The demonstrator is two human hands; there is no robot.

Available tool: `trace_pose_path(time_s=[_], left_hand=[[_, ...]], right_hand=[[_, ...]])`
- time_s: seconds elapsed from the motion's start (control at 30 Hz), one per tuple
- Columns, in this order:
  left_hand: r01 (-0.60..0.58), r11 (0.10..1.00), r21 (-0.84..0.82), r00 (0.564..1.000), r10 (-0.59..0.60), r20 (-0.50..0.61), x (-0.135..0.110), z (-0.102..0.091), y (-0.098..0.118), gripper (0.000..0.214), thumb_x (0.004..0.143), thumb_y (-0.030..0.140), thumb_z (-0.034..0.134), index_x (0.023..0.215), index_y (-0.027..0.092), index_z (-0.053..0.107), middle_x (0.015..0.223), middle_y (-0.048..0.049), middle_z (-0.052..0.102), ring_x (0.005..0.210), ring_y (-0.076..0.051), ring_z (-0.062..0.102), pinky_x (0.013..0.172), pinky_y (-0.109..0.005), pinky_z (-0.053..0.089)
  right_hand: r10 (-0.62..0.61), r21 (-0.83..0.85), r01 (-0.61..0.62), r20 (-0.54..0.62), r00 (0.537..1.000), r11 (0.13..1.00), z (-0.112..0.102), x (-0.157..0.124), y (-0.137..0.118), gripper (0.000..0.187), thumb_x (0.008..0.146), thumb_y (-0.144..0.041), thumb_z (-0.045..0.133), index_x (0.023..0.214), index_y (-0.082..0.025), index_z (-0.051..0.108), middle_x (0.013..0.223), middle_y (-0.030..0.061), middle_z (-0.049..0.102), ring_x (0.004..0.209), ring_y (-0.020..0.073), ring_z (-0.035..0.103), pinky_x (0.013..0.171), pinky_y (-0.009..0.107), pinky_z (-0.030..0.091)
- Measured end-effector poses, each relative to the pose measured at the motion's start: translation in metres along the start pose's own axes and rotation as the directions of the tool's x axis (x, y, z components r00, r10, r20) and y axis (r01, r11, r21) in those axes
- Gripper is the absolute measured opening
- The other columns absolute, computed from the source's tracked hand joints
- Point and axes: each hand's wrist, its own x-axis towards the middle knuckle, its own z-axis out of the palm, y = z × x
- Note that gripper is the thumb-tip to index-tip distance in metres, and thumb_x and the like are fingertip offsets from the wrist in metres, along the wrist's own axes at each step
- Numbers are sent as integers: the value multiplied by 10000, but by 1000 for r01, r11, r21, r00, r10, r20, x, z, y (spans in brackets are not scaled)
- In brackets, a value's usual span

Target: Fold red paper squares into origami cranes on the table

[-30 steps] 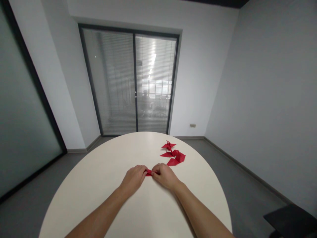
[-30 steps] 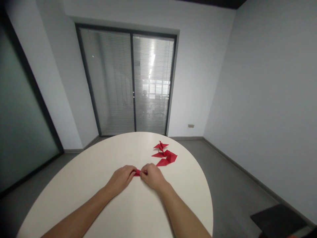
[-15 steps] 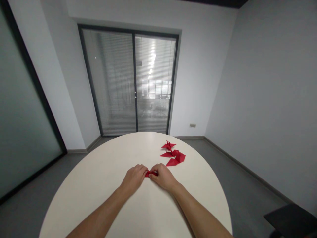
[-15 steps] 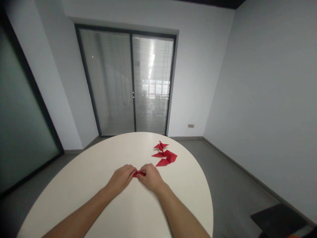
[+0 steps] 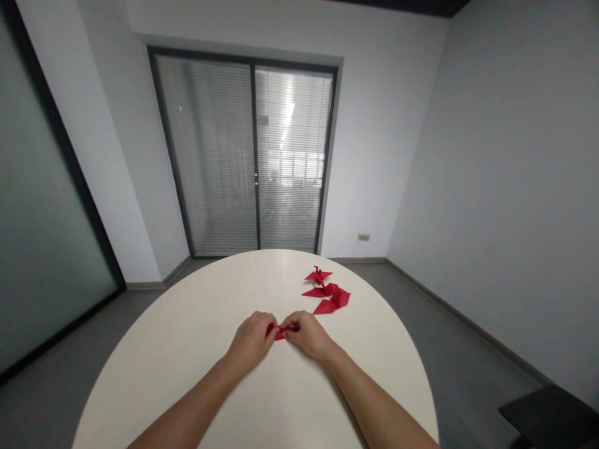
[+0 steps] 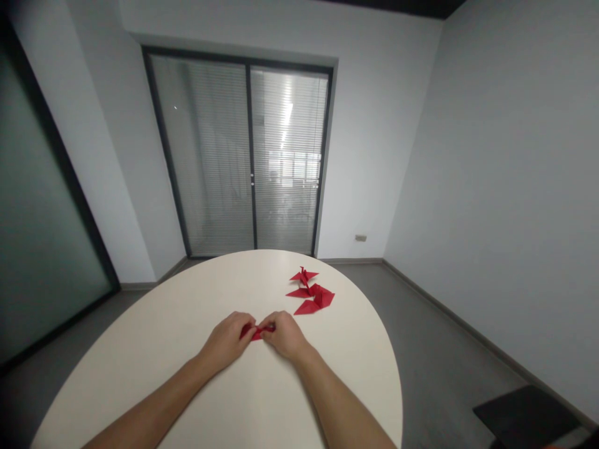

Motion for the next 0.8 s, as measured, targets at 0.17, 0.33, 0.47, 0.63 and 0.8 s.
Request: trace_pose_path(time_s=[0.17,0.33,0.47,0.63,0.8], left_hand=[[19,999,-51,1000,-19,-13,2,3,-3,68,860,159,594,856,206,644,891,-32,681,846,-197,600,753,-296,409],[-13,994,-106,1000,10,-30,2,5,-4,131,832,123,606,922,213,637,940,-28,681,871,-194,607,768,-293,409],[-29,997,-72,999,27,-24,1,3,-2,137,821,126,617,925,214,638,909,-22,676,863,-199,597,770,-301,404],[-44,998,-38,998,46,33,0,-1,-1,58,843,191,621,883,214,656,896,-20,686,863,-199,599,764,-298,411],[22,1000,-18,998,-20,65,-1,-1,-3,100,881,222,573,906,232,669,894,-14,703,853,-192,628,730,-279,417]], right_hand=[[-13,90,18,-51,999,996,4,1,4,332,677,-44,608,933,-205,746,917,24,740,819,178,664,743,255,494],[-25,72,30,-69,997,997,3,-2,-1,402,673,-28,595,1011,-201,728,935,27,721,817,173,651,738,253,492],[-10,-65,6,-60,998,998,-2,-4,-8,280,729,-111,641,965,-206,758,874,27,697,742,159,617,675,247,461],[-45,-180,41,-22,999,983,-7,-6,-12,150,773,-161,643,851,-207,763,854,26,693,767,157,608,682,238,434],[-55,-264,52,-6,998,963,-8,-8,-15,150,816,-204,624,874,-220,761,862,34,711,793,175,610,680,253,415]])
